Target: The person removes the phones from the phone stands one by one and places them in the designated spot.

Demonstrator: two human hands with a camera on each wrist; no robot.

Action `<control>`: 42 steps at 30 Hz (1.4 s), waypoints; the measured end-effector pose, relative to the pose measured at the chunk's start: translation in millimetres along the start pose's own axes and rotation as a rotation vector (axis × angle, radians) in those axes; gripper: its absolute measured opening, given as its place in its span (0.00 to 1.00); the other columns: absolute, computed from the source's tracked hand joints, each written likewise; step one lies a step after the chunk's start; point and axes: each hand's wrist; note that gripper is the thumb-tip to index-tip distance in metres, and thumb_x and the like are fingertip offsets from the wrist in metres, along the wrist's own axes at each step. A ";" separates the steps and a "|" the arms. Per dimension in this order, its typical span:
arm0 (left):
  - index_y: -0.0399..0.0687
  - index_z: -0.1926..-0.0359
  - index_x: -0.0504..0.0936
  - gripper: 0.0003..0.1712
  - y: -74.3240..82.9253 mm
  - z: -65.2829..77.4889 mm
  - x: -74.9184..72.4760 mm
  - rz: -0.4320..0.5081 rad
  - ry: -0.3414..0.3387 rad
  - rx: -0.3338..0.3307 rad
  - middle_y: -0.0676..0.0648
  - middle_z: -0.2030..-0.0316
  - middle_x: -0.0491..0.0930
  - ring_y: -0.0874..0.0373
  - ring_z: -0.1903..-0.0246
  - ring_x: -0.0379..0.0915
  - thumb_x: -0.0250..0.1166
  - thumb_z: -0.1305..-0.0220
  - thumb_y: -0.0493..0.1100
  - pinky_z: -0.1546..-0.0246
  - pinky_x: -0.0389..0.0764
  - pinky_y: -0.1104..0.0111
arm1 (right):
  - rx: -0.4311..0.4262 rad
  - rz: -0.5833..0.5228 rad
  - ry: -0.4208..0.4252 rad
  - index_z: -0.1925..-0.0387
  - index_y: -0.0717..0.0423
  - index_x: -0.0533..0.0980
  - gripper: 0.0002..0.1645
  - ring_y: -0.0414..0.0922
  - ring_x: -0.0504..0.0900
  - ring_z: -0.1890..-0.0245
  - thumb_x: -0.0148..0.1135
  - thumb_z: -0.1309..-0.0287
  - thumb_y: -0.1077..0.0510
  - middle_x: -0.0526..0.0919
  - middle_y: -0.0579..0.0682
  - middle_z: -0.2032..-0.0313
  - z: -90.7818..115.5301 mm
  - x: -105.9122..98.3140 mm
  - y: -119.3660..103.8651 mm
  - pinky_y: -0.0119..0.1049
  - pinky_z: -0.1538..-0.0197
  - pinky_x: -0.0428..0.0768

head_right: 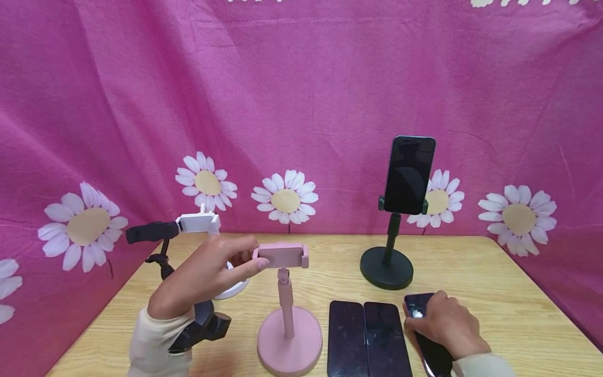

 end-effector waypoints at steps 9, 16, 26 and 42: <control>0.59 0.65 0.80 0.08 0.8 1.9 0.6 -0.007 -0.009 -0.018 0.62 0.81 0.73 0.67 0.82 0.68 0.64 0.36 0.55 0.81 0.72 0.72 | -0.030 0.007 -0.062 0.64 0.72 0.75 0.52 0.47 0.74 0.78 0.61 0.56 0.23 0.73 0.54 0.78 1.9 4.9 2.3 0.41 0.72 0.74; 0.58 0.66 0.80 0.08 0.5 3.4 0.8 -0.013 -0.012 -0.013 0.61 0.82 0.72 0.67 0.82 0.67 0.64 0.36 0.54 0.81 0.71 0.72 | -0.070 0.024 -0.075 0.53 0.76 0.69 0.60 0.51 0.75 0.72 0.53 0.53 0.19 0.77 0.61 0.70 0.8 5.2 3.1 0.47 0.67 0.76; 0.57 0.70 0.77 0.10 0.1 6.3 -2.0 -0.034 0.010 0.006 0.62 0.83 0.69 0.68 0.81 0.65 0.64 0.36 0.53 0.80 0.69 0.73 | -0.185 0.046 -0.008 0.53 0.74 0.71 0.57 0.52 0.76 0.69 0.51 0.49 0.20 0.79 0.63 0.66 -2.4 6.0 -4.3 0.55 0.62 0.77; 0.58 0.63 0.83 0.08 -9.8 19.8 -23.9 -0.107 0.028 -0.067 0.64 0.79 0.73 0.65 0.76 0.69 0.68 0.39 0.53 0.74 0.75 0.71 | -0.156 0.081 -0.013 0.50 0.75 0.70 0.63 0.53 0.77 0.69 0.57 0.59 0.18 0.79 0.66 0.65 -0.8 6.7 -3.1 0.59 0.62 0.78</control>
Point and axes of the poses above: each hand's wrist, its own z-axis away from the middle knuckle, its own x-axis out of the palm, y = z × x
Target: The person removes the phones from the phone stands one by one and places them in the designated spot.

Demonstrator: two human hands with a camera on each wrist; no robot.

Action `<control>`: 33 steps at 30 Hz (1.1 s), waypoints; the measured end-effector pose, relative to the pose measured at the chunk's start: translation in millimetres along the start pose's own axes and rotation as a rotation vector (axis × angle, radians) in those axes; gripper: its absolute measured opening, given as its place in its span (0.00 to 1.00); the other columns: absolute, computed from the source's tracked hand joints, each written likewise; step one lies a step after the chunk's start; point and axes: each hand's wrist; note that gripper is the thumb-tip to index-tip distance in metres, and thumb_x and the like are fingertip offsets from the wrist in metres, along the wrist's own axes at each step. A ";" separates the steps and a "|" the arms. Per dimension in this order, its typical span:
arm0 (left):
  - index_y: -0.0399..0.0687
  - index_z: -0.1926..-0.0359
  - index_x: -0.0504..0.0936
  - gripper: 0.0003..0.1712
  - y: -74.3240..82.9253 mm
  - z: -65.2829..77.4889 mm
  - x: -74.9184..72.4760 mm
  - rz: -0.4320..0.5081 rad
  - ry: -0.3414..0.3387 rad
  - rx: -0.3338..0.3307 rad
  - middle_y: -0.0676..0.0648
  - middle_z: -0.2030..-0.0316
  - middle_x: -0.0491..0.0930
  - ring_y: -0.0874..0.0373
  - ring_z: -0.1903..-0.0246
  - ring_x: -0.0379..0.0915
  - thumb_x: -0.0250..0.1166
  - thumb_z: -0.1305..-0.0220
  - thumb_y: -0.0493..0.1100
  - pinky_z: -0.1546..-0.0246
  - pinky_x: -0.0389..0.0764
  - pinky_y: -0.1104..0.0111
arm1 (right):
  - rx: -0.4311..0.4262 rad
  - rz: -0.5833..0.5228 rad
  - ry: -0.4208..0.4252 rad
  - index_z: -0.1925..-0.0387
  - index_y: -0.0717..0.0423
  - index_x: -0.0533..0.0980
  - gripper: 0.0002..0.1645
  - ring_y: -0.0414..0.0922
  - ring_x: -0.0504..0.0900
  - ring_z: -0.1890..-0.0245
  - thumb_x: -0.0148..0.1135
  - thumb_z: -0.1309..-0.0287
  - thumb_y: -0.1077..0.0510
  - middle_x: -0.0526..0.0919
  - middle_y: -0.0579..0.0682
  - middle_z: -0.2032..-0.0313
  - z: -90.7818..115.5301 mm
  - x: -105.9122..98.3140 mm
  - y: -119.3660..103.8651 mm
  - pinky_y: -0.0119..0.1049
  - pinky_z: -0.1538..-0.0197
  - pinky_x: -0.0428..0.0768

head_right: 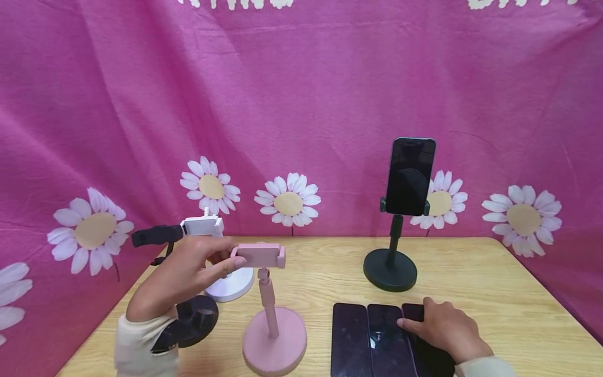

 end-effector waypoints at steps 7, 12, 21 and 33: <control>0.59 0.62 0.83 0.06 -12.8 8.4 -11.9 -0.063 0.022 -0.146 0.62 0.79 0.74 0.63 0.76 0.70 0.68 0.40 0.51 0.77 0.74 0.70 | 0.002 0.006 0.005 0.50 0.75 0.70 0.63 0.54 0.77 0.68 0.56 0.58 0.18 0.79 0.67 0.64 0.9 0.1 3.1 0.59 0.63 0.77; 0.57 0.64 0.82 0.03 -21.9 13.0 -17.3 -0.113 0.062 -0.152 0.61 0.81 0.71 0.65 0.79 0.67 0.66 0.37 0.49 0.78 0.71 0.70 | 0.012 -0.001 -0.007 0.50 0.75 0.69 0.63 0.52 0.76 0.69 0.57 0.59 0.18 0.78 0.62 0.68 1.1 0.8 4.5 0.56 0.64 0.78; 0.50 0.62 0.82 0.05 -26.5 20.0 -26.0 -0.131 0.075 -0.203 0.57 0.81 0.72 0.64 0.80 0.66 0.66 0.37 0.45 0.80 0.69 0.70 | 0.006 -0.014 -0.008 0.51 0.75 0.70 0.62 0.50 0.75 0.71 0.57 0.58 0.18 0.78 0.57 0.70 0.4 1.5 6.4 0.55 0.64 0.78; 0.49 0.59 0.78 0.08 -22.0 20.2 -27.5 -0.065 0.037 -0.294 0.55 0.77 0.75 0.61 0.79 0.67 0.65 0.36 0.46 0.79 0.69 0.68 | 0.004 -0.015 -0.013 0.52 0.73 0.70 0.60 0.50 0.75 0.71 0.57 0.58 0.18 0.77 0.55 0.71 0.0 0.2 4.3 0.52 0.67 0.78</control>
Point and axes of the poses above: each hand's wrist, its own z-axis away from the middle knuckle, its own x-axis out of the palm, y = z × x
